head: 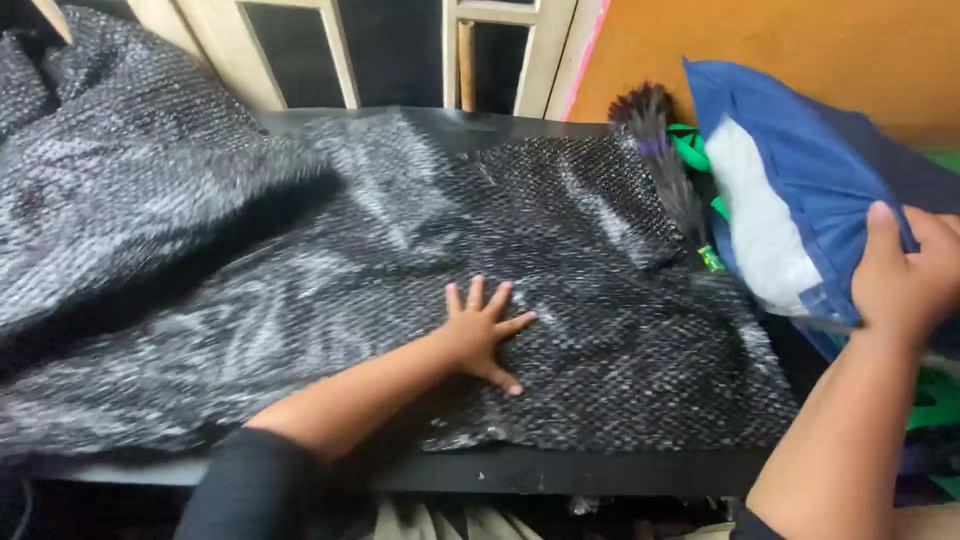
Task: Dusting a pillow, placing it in a protective bag with a label, and wrapping it in bubble wrap for shipping.
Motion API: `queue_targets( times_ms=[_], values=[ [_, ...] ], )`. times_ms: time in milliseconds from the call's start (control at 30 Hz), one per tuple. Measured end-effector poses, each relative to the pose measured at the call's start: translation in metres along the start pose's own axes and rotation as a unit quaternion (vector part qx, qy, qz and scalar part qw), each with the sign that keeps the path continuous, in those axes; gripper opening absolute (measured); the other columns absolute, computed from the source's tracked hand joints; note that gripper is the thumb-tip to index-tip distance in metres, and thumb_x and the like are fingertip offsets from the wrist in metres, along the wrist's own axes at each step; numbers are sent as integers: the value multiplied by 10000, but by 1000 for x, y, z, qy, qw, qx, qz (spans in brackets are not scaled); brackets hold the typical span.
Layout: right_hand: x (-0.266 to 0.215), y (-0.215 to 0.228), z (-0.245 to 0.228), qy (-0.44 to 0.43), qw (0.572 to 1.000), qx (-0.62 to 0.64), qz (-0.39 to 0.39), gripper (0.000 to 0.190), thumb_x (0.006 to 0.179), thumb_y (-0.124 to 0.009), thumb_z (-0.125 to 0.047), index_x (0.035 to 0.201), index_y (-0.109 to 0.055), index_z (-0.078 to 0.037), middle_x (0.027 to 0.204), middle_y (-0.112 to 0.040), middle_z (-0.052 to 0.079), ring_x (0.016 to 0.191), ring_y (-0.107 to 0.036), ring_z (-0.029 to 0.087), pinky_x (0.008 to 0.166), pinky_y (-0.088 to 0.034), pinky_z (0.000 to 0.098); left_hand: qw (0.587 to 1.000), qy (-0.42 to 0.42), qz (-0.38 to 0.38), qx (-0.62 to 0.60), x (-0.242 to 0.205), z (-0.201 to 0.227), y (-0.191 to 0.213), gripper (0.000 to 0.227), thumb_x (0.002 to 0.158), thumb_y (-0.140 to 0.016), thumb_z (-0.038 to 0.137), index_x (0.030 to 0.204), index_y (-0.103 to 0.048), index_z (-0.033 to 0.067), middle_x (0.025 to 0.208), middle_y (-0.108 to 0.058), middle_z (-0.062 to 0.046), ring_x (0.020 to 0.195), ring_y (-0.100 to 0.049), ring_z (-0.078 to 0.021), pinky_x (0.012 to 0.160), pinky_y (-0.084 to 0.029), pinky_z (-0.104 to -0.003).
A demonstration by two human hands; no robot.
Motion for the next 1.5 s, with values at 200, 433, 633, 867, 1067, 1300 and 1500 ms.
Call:
queue_targets(
  times_ms=[200,433,633,867,1067,1300,1500],
  values=[
    [-43,40,-356,54,995,76,33,338,1189,-835,-12,906,-681,90,920,-660,254,885,-606,447,817,-440,527,996,-69,56,23,1,-37,-70,1275,528,-529,890,1637,-137,398,1726,90,-171,1513,147,-584,1082,110,-834],
    [-102,-61,-445,42,964,221,-141,84,818,-805,-175,845,-774,-102,781,-689,72,775,-681,323,692,-532,419,991,-105,77,31,-62,-119,-81,997,802,-625,665,1625,-246,249,1712,-128,-121,1589,-45,-367,1201,-71,-698],
    [-123,-72,-442,-20,969,180,-169,59,892,-776,-238,910,-785,-183,796,-661,-4,769,-639,214,740,-501,376,966,-7,256,-39,-197,-302,-54,592,813,-821,383,1332,-645,160,1429,-570,-92,1293,-547,-327,1055,-418,-500],
    [-141,-88,-428,-75,972,138,-177,90,929,-811,-247,1014,-803,-221,862,-655,-31,839,-651,167,805,-498,341,773,188,587,152,-287,-495,-1,165,915,-748,166,1079,-766,155,1310,-677,-173,1132,-637,-414,826,-554,-556],
    [-155,-92,-421,-99,973,135,-158,105,947,-830,-236,1042,-808,-200,876,-646,-20,840,-644,162,822,-489,325,699,513,436,-240,-324,-537,31,1001,904,-764,432,1648,-105,319,1712,-45,-168,1551,3,-431,1230,-96,-635],
    [-156,-91,-421,-93,975,140,-148,111,934,-834,-195,1036,-807,-164,857,-634,-8,813,-628,161,816,-488,324,654,554,489,-163,-318,-654,-3,761,882,-776,486,1508,-487,163,1362,-608,-217,1309,-500,-454,1103,-162,-752],
    [-157,-92,-421,-108,974,125,-154,78,960,-829,-189,1030,-806,-164,863,-634,-15,821,-627,155,804,-470,318,613,565,536,133,-367,-713,0,261,944,-712,482,1007,-813,250,923,-732,-157,835,-662,-422,630,-469,-534]
  ],
)
Point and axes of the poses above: each hand's wrist, its own x-axis towards the middle knuckle, its own y-axis out of the back of the hand, z = x × y, the point moved 5 cm from there along x, towards the middle knuckle
